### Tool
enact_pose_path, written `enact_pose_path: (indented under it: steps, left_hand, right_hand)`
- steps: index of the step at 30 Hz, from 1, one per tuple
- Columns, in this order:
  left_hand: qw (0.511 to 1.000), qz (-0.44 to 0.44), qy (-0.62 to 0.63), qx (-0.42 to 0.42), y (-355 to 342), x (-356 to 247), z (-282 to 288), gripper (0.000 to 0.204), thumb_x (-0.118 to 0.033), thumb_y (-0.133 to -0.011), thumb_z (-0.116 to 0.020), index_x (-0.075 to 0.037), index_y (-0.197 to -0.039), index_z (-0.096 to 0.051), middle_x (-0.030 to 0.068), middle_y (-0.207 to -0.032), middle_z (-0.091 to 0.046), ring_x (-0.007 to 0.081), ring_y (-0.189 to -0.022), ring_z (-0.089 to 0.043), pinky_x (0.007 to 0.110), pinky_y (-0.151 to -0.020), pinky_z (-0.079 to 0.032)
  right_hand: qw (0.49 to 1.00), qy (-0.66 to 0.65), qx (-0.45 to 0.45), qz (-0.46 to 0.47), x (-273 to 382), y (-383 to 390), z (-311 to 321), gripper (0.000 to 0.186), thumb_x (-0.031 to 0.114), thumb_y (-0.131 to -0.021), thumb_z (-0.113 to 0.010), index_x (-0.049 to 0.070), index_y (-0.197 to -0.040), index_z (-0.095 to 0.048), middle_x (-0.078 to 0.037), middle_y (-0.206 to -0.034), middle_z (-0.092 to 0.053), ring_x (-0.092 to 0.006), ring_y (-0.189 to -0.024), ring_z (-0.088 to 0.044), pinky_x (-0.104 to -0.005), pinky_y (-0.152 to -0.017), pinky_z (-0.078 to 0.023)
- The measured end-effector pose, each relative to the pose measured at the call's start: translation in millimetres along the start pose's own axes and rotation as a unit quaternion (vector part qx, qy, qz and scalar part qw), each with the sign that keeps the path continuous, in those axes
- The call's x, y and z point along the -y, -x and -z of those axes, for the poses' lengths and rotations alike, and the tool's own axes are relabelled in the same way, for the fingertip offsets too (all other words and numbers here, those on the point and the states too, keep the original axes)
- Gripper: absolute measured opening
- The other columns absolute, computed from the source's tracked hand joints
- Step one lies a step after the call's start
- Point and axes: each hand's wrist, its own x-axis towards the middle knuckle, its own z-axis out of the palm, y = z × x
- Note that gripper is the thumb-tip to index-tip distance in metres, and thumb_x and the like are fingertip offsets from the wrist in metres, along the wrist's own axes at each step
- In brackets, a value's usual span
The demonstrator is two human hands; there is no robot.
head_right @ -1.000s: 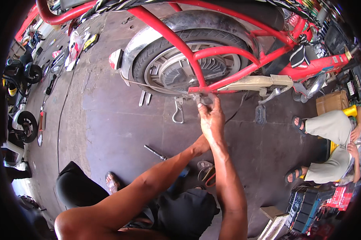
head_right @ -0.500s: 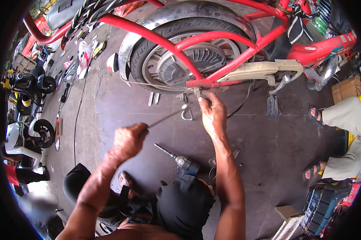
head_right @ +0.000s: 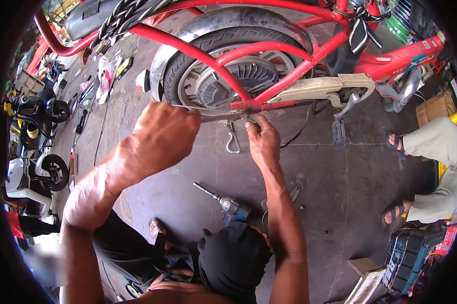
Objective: The person unfastens the rear wheel assembly of an electric bicycle using wrenches, pries the tire and inner tube off the wheel rim using tire levers, and carries the rim across the workshop.
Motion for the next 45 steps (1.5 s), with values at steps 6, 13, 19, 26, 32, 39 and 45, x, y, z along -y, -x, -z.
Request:
enact_pose_path:
  steps: [6, 13, 19, 26, 32, 39, 45]
  left_hand:
    - [0.999, -0.012, 0.006, -0.049, -4, -3, -9, 0.015, -0.008, -0.077, -0.054, -0.001, -0.087, -0.063, 0.0124, -0.067, -0.064, 0.0270, -0.065, -0.065, 0.036, -0.059, -0.050]
    - [0.916, 0.233, 0.287, -0.155, 12, -64, -182, 0.009, -0.020, -0.087, -0.054, -0.011, -0.087, -0.053, 0.0127, -0.061, -0.060, 0.0359, -0.051, -0.058, 0.047, -0.048, -0.045]
    - [0.715, 0.034, 0.654, -0.243, -120, -150, -282, 0.029, -0.012, -0.083, -0.056, 0.002, -0.108, -0.056, 0.0204, -0.090, -0.065, 0.0353, -0.087, -0.062, 0.043, -0.077, -0.047]
    - [0.704, -0.099, 0.703, -0.008, -70, -191, -390, 0.020, -0.018, -0.081, -0.055, 0.001, -0.086, -0.060, 0.0199, -0.076, -0.062, 0.0331, -0.072, -0.059, 0.041, -0.067, -0.044]
    - [0.690, 0.169, 0.703, -0.042, 39, -122, -295, 0.024, -0.008, -0.089, -0.053, 0.001, -0.110, -0.054, 0.0135, -0.094, -0.062, 0.0201, -0.081, -0.057, 0.033, -0.072, -0.045]
    - [0.919, 0.178, 0.313, -0.163, 47, -14, -164, 0.012, -0.017, -0.084, -0.059, -0.008, -0.092, -0.061, 0.0153, -0.069, -0.062, 0.0340, -0.065, -0.062, 0.042, -0.057, -0.049]
    - [0.934, 0.163, 0.296, -0.113, 46, 9, -126, 0.012, -0.018, -0.084, -0.058, -0.007, -0.091, -0.060, 0.0148, -0.069, -0.062, 0.0353, -0.066, -0.061, 0.043, -0.060, -0.048]
  right_hand:
    - [0.999, -0.035, -0.016, 0.007, -2, -3, -4, 0.024, 0.016, -0.087, -0.060, 0.002, -0.106, -0.061, -0.002, -0.065, -0.055, -0.0113, -0.059, -0.048, -0.0300, -0.059, -0.042]
    - [0.996, -0.047, -0.070, 0.040, -15, -5, 2, 0.018, 0.011, -0.086, -0.061, 0.003, -0.101, -0.054, -0.002, -0.077, -0.058, -0.0097, -0.066, -0.050, -0.0267, -0.060, -0.043]
    - [0.996, 0.001, -0.074, 0.041, -14, -3, -26, 0.018, 0.009, -0.088, -0.059, 0.002, -0.102, -0.050, -0.002, -0.083, -0.058, -0.0062, -0.068, -0.050, -0.0227, -0.057, -0.042]
    - [0.998, 0.030, -0.038, 0.044, -24, -12, -17, 0.020, 0.020, -0.092, -0.055, 0.007, -0.108, -0.055, 0.000, -0.084, -0.059, -0.0056, -0.064, -0.050, -0.0202, -0.051, -0.039]
    - [0.998, 0.006, 0.059, -0.031, 3, -15, -10, 0.024, 0.025, -0.092, -0.055, 0.006, -0.105, -0.061, 0.001, -0.078, -0.059, -0.0058, -0.066, -0.049, -0.0221, -0.055, -0.040]
    - [0.996, 0.087, -0.016, -0.002, 0, -5, -13, 0.031, 0.026, -0.089, -0.054, 0.003, -0.108, -0.061, -0.017, -0.095, -0.065, -0.0306, -0.086, -0.062, -0.0378, -0.076, -0.046]
    - [0.992, 0.107, -0.042, 0.046, -4, 2, -14, 0.027, 0.022, -0.090, -0.055, 0.000, -0.106, -0.061, -0.003, -0.070, -0.056, -0.0110, -0.065, -0.048, -0.0279, -0.061, -0.041]
